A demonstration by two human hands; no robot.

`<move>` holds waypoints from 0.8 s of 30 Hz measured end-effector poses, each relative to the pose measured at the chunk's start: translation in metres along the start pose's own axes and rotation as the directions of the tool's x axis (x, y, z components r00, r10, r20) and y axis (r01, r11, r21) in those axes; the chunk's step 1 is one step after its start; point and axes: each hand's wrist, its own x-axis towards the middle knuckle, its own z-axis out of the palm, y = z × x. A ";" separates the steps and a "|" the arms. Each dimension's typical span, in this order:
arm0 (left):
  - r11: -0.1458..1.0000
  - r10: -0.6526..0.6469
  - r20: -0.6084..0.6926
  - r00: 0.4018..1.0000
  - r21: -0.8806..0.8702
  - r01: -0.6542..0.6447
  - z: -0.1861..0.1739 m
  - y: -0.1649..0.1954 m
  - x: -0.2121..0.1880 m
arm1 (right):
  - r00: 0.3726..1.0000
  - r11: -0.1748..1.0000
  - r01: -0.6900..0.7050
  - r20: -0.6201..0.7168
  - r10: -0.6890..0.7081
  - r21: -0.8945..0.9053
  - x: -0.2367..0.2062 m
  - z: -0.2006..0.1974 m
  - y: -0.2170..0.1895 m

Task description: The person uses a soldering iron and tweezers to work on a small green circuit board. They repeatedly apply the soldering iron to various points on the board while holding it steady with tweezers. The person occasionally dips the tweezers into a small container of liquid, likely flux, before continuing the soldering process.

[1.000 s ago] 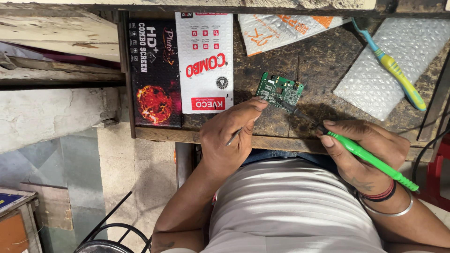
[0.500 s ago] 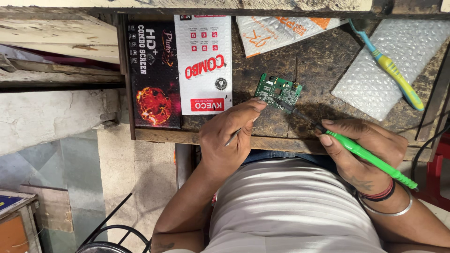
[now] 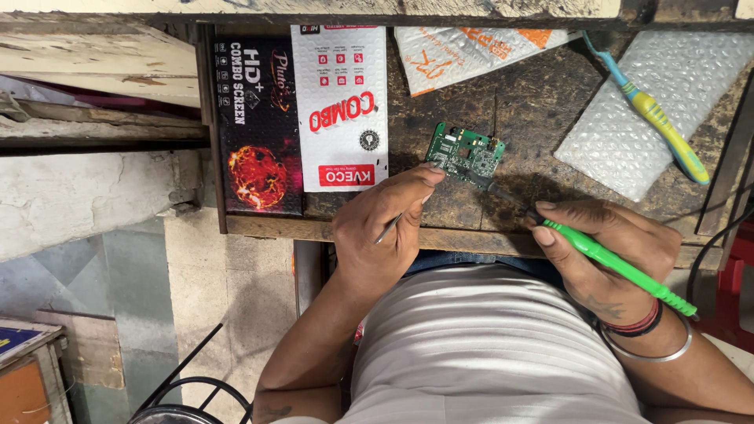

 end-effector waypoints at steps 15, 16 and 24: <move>1.000 0.003 0.002 1.000 0.011 -0.003 0.000 0.000 0.001 | 0.999 0.998 -0.048 -0.020 0.049 0.049 0.001 0.001 -0.001; 1.000 -0.003 0.001 1.000 0.006 0.003 0.000 0.000 0.001 | 0.997 0.997 -0.066 -0.027 0.067 0.047 0.000 0.002 -0.001; 1.000 0.014 0.003 1.000 0.027 -0.014 0.000 0.000 0.001 | 0.999 0.999 -0.037 -0.005 0.037 0.025 -0.003 0.001 0.002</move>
